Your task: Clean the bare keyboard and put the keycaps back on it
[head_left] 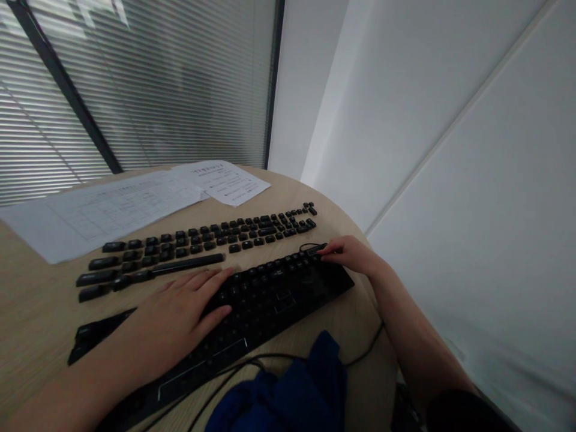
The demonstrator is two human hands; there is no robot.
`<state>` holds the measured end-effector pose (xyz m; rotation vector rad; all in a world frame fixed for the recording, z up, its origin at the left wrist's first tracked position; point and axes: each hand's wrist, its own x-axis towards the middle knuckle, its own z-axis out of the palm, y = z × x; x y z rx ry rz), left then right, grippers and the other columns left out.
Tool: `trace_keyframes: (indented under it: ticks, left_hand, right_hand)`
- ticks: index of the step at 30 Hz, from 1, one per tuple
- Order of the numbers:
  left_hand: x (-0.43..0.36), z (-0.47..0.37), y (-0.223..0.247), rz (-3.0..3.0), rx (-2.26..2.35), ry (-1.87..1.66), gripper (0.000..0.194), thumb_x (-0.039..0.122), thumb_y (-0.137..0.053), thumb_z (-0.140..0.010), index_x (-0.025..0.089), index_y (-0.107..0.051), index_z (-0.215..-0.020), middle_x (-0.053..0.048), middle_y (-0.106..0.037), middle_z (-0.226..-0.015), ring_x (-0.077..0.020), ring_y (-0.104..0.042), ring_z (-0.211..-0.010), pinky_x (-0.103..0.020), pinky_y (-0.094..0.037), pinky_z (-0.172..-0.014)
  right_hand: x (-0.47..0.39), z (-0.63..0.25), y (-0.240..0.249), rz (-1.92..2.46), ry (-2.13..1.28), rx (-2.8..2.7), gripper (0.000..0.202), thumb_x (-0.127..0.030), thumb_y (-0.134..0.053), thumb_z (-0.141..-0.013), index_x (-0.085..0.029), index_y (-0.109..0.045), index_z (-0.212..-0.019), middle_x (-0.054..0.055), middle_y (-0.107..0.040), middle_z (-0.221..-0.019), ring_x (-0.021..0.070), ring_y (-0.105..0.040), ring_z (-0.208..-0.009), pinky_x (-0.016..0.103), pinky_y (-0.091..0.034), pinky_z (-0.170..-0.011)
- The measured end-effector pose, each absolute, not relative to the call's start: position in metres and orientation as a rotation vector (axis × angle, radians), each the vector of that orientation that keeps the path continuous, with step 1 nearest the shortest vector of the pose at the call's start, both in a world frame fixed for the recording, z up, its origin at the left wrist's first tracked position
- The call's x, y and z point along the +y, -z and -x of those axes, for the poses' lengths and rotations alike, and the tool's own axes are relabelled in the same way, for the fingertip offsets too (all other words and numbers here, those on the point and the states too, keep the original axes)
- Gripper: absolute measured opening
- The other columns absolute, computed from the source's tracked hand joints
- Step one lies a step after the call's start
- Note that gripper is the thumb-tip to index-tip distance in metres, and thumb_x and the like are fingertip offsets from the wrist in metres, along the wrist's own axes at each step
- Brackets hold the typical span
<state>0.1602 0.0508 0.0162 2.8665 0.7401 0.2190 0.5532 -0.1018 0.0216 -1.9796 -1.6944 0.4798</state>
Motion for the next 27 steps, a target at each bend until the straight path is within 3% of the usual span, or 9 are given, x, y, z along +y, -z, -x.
trace_keyframes:
  ticks: [8,13,17,22,27]
  left_hand:
    - [0.051,-0.161,-0.016,-2.874,0.742,-0.235,0.072,0.067,-0.037,-0.098,0.022,-0.056,-0.151,-0.012,-0.060,-0.153,-0.0359,-0.058,-0.138,-0.057,-0.044,-0.119]
    - [0.050,-0.162,-0.019,-2.875,0.736,-0.206,0.072,0.065,-0.038,-0.098,0.018,-0.056,-0.150,-0.013,-0.058,-0.153,-0.0356,-0.057,-0.139,-0.056,-0.042,-0.120]
    - [0.049,-0.162,-0.018,-2.863,0.720,-0.254,0.071,0.063,-0.040,-0.098,0.018,-0.057,-0.150,-0.014,-0.060,-0.152,-0.0364,-0.058,-0.137,-0.056,-0.044,-0.118]
    - [0.048,-0.162,-0.012,-2.839,0.725,-0.302,0.064,0.058,-0.046,-0.097,0.023,-0.057,-0.149,-0.012,-0.062,-0.150,-0.0361,-0.059,-0.137,-0.056,-0.045,-0.116]
    - [0.045,-0.163,-0.014,-2.826,0.732,-0.312,0.063,0.052,-0.050,-0.095,0.020,-0.058,-0.149,-0.014,-0.063,-0.148,-0.0373,-0.059,-0.136,-0.056,-0.045,-0.115]
  right_hand:
    - [-0.104,-0.554,-0.013,1.873,-0.548,-1.638,0.022,-0.036,-0.075,-0.083,-0.026,-0.085,-0.101,0.004,-0.083,-0.096,0.0225,-0.074,-0.084,0.035,-0.056,-0.078]
    - [-0.108,-0.561,-0.007,1.826,-0.214,-1.367,0.041,-0.053,-0.065,-0.090,-0.021,-0.083,-0.108,0.008,-0.081,-0.097,0.0225,-0.072,-0.084,0.034,-0.056,-0.075]
    - [-0.107,-0.569,-0.006,1.899,-0.016,-1.261,0.052,-0.057,-0.054,-0.095,-0.016,-0.081,-0.113,0.009,-0.079,-0.088,0.0197,-0.066,-0.071,0.032,-0.051,-0.064]
    - [-0.085,-0.582,-0.025,2.031,0.085,-1.394,0.044,-0.051,-0.057,-0.094,-0.018,-0.081,-0.112,0.006,-0.077,-0.081,0.0191,-0.064,-0.068,0.031,-0.050,-0.065]
    - [-0.019,-0.608,-0.059,2.247,0.133,-1.609,0.028,-0.032,-0.064,-0.094,-0.021,-0.081,-0.114,0.006,-0.079,-0.094,0.0219,-0.070,-0.089,0.034,-0.052,-0.087]
